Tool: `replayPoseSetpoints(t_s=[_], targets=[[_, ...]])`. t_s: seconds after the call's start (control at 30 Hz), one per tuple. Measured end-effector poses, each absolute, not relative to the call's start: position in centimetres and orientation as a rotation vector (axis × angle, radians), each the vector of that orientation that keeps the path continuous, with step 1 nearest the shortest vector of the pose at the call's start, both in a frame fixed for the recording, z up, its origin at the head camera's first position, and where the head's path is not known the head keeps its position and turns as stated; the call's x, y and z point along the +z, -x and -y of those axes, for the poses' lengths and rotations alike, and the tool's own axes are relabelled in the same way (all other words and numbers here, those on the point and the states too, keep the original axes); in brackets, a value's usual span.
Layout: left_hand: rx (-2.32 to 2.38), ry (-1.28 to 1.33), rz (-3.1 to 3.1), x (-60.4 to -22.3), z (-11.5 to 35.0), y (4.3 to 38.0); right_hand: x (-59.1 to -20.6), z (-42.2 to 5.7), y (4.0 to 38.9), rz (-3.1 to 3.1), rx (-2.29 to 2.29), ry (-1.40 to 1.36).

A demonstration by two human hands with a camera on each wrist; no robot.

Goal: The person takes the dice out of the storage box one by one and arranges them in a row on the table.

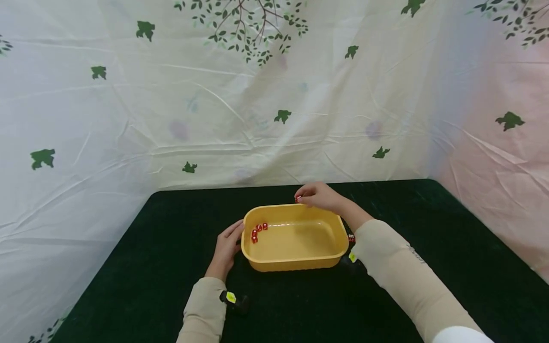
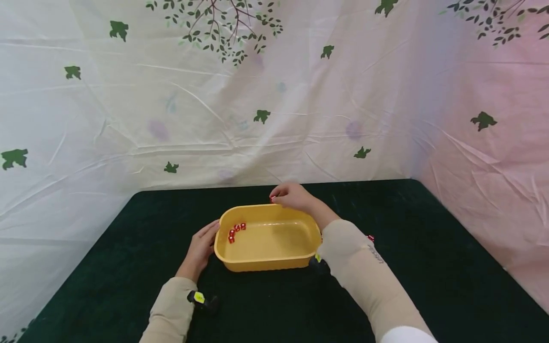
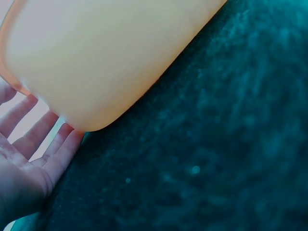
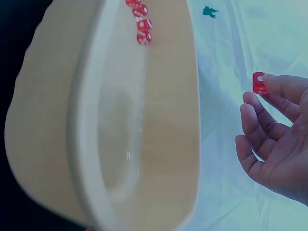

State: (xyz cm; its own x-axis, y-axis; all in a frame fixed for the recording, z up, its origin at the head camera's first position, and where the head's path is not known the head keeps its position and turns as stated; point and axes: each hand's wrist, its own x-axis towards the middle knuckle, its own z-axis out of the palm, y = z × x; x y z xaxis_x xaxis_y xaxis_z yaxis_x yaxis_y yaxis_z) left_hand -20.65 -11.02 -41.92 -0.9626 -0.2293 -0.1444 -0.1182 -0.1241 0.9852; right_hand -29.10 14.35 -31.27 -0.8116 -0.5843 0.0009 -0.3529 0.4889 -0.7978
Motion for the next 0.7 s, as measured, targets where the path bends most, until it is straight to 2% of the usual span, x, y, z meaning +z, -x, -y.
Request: replayPoseSetpoints(t_s=[0.7], targets=[[-2.259, -0.416, 2.036, -41.9, 10.9, 21.4, -30.0, -23.6, 30.2, -2.566, -1.259, 0.696]])
